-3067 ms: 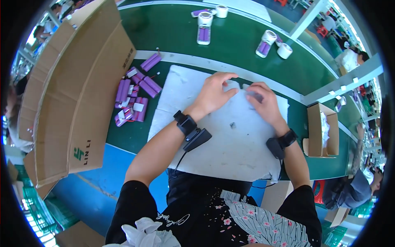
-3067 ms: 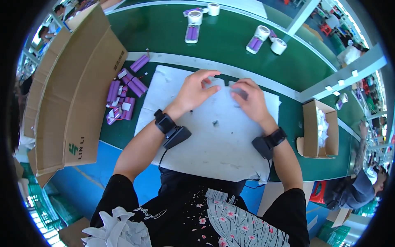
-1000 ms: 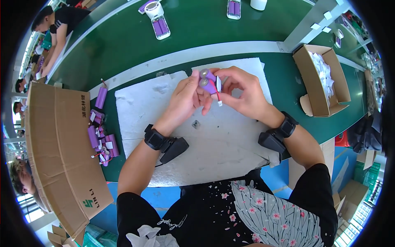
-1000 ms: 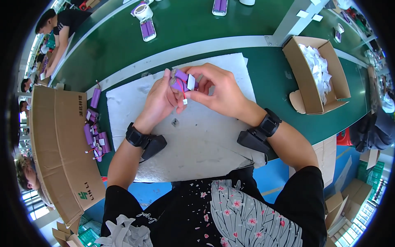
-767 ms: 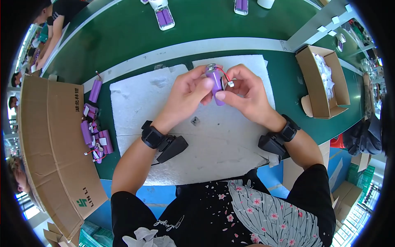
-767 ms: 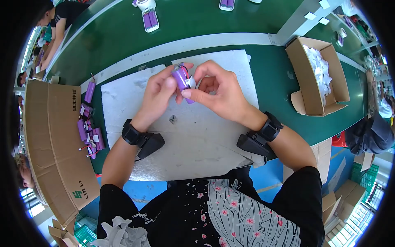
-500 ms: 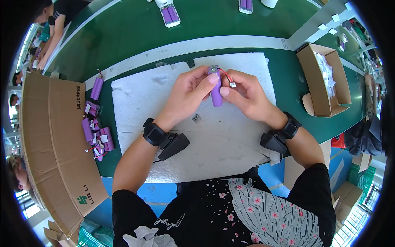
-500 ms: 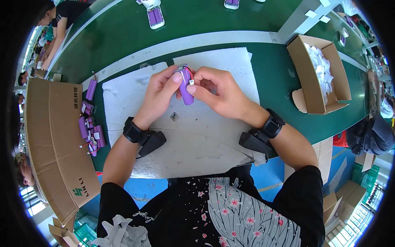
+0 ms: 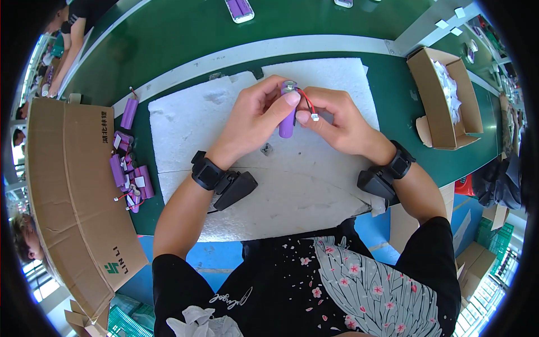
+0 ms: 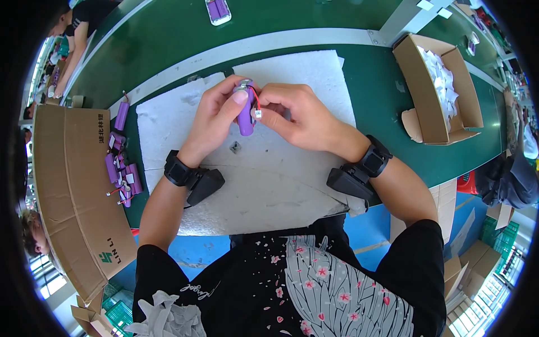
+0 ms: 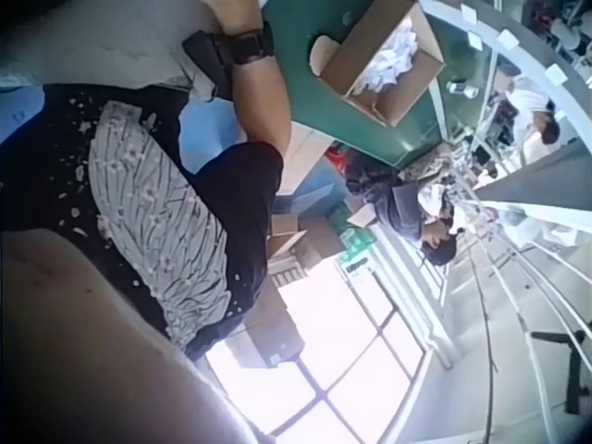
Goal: The person connects a battery pack to a circuit board inside a fan housing, inserts the battery into the housing, and then applies adhesive tape to another battery pack.
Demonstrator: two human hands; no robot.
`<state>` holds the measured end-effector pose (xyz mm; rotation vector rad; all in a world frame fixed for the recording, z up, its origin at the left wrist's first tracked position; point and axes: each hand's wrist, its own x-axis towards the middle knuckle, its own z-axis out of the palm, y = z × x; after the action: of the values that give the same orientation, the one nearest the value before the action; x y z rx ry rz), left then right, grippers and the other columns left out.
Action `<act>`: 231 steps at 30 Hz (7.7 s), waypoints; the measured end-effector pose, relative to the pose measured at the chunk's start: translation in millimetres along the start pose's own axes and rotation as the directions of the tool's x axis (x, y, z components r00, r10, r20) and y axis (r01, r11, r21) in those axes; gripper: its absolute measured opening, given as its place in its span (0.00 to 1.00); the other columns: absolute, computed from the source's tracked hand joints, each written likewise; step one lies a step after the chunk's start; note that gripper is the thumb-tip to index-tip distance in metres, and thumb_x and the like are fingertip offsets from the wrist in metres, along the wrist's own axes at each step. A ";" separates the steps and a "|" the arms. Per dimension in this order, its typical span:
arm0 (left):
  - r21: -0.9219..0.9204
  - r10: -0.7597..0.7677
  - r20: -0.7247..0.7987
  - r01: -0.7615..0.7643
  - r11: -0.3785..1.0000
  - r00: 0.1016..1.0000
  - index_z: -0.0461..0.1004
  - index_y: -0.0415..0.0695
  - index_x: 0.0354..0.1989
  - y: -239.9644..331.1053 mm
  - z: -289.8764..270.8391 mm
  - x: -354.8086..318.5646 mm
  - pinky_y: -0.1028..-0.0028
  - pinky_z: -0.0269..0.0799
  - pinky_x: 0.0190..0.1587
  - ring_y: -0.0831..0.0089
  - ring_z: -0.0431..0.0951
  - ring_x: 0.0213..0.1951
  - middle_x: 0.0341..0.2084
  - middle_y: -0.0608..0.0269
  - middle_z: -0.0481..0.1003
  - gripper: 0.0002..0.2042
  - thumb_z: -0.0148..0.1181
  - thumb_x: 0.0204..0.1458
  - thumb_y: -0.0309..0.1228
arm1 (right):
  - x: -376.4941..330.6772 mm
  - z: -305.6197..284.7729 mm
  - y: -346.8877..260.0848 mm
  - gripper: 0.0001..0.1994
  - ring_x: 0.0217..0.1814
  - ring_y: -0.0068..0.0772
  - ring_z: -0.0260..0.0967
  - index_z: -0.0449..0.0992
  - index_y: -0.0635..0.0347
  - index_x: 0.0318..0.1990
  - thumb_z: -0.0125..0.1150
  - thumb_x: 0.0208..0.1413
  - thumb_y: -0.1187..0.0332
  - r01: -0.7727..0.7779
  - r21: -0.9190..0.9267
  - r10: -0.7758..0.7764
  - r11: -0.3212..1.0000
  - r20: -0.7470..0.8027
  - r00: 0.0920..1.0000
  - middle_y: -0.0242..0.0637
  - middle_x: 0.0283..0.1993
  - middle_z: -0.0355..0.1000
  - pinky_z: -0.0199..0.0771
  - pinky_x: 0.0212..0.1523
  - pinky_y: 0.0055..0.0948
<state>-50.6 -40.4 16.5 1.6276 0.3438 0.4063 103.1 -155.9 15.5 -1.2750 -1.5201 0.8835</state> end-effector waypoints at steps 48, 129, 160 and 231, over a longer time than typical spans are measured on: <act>0.161 0.012 0.081 -0.025 0.987 0.997 0.67 0.39 0.43 -6.6 -5.7 0.4 0.79 0.67 0.38 0.80 0.69 0.33 0.31 0.66 0.70 0.20 0.41 0.61 0.46 | 0.1 -2.7 1.9 0.11 0.27 0.30 0.56 0.63 0.64 0.28 0.52 0.58 0.67 0.016 -0.098 -0.009 0.995 0.069 0.998 0.36 0.26 0.61 0.60 0.29 0.27; 0.026 0.025 -0.059 -0.023 0.999 0.998 0.68 0.39 0.47 -8.7 -1.3 2.6 0.79 0.66 0.31 0.79 0.69 0.29 0.28 0.66 0.71 0.21 0.43 0.61 0.47 | 0.5 -1.8 9.7 0.04 0.35 0.25 0.66 0.69 0.70 0.30 0.48 0.51 0.79 -0.002 0.066 0.007 0.998 -0.077 0.997 0.40 0.46 0.65 0.69 0.36 0.23; 0.140 0.061 0.024 -0.064 0.988 0.998 0.62 0.46 0.55 -6.3 -0.3 2.0 0.77 0.70 0.42 0.78 0.73 0.37 0.38 0.65 0.72 0.27 0.62 0.44 0.22 | 4.4 -0.9 1.9 0.07 0.33 0.25 0.67 0.71 0.69 0.32 0.50 0.58 0.74 -0.194 0.191 0.216 0.962 -0.103 0.971 0.37 0.40 0.66 0.70 0.35 0.24; 0.102 0.126 0.052 -0.130 0.986 0.991 0.65 0.47 0.54 -4.9 -2.4 0.8 0.76 0.70 0.41 0.77 0.70 0.38 0.40 0.66 0.69 0.26 0.54 0.42 0.18 | 2.5 -0.8 14.0 0.04 0.36 0.21 0.65 0.74 0.69 0.35 0.58 0.52 0.78 -0.082 0.128 0.097 0.988 -0.109 0.989 0.34 0.42 0.68 0.68 0.34 0.19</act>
<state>-50.9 -37.4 11.8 1.7648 0.2298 0.4539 108.2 -150.7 3.2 -1.2894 -1.3063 0.9308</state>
